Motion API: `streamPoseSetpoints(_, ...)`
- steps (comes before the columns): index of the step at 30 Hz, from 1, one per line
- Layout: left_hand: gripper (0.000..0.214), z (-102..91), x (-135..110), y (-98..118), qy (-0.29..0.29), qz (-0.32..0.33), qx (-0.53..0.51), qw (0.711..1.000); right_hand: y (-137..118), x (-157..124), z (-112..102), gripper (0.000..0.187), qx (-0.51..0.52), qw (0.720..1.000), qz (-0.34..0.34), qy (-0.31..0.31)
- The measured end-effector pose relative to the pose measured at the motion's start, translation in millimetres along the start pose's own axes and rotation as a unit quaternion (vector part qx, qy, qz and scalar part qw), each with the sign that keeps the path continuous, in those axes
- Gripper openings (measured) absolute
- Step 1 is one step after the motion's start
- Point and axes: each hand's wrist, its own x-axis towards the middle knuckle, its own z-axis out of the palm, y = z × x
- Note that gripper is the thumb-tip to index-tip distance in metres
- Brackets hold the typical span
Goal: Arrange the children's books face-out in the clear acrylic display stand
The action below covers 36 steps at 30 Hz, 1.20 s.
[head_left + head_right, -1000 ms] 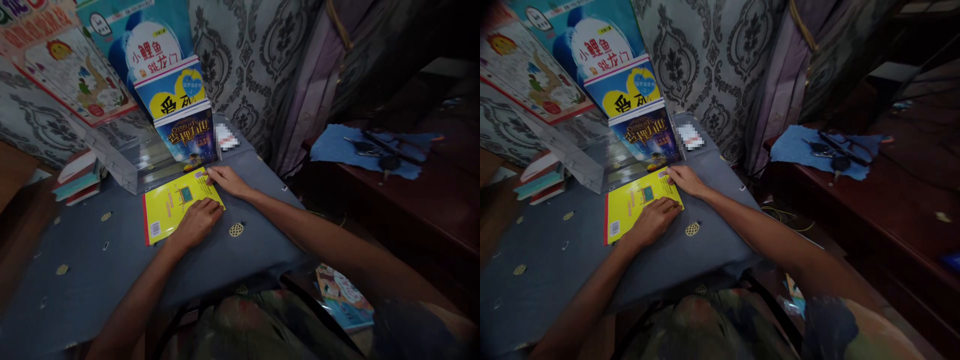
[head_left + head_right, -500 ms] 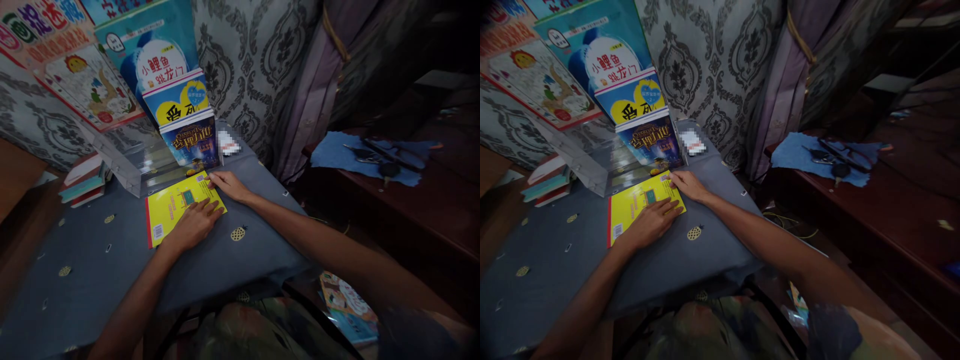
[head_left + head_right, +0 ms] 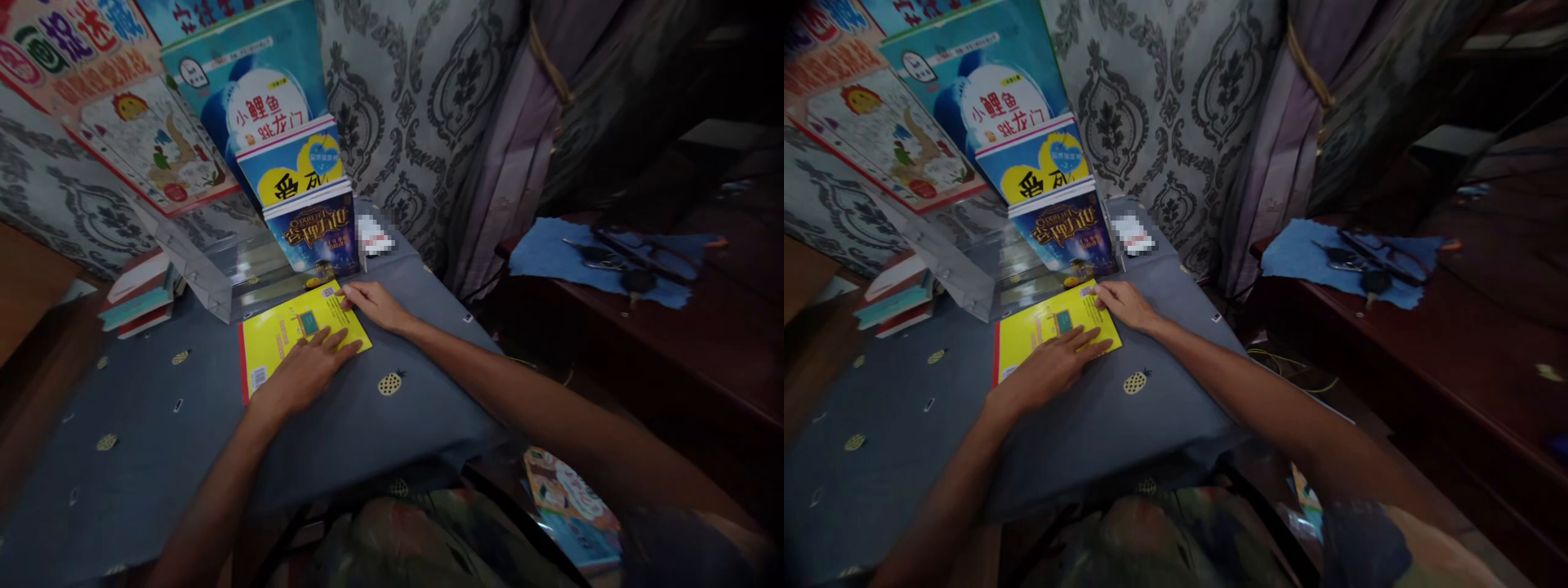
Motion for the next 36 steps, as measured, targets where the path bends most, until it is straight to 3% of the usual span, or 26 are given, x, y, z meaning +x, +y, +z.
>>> streamPoseSetpoints(12, 0.072, -1.6, -2, -4, -0.028, -0.022, -0.015, 0.999, -1, -1, 1, 0.04, -0.009, 1.0, 0.002, -0.001)
streamPoseSetpoints(15, 0.069, 4.1, -1, 1, -0.001, -0.036, 0.012, 0.999, -2, -1, 1, 0.041, -0.018, 1.0, 0.01, -0.004)
streamPoseSetpoints(21, 0.043, 17.0, 0, 7, 0.08, -0.061, 0.06, 0.993, -8, -6, 2, 0.043, -0.059, 0.998, -0.012, -0.01)
streamPoseSetpoints(25, 0.037, 13.4, -5, 9, 0.095, -0.082, 0.067, 0.99, -13, -11, 5, 0.049, -0.046, 0.999, -0.012, -0.026)
streamPoseSetpoints(30, 0.031, -0.7, -18, 12, 0.06, -0.133, -0.032, 0.989, -10, -9, 6, 0.056, -0.033, 0.999, -0.004, 0.003)
streamPoseSetpoints(33, 0.03, -2.6, -27, 12, 0.096, -0.14, -0.11, 0.979, -5, -5, 6, 0.062, 0.026, 0.999, 0.016, 0.013)
streamPoseSetpoints(36, 0.032, -6.4, -37, 10, 0.155, -0.106, -0.226, 0.956, -3, -2, 4, 0.066, 0.137, 0.988, 0.064, 0.012)
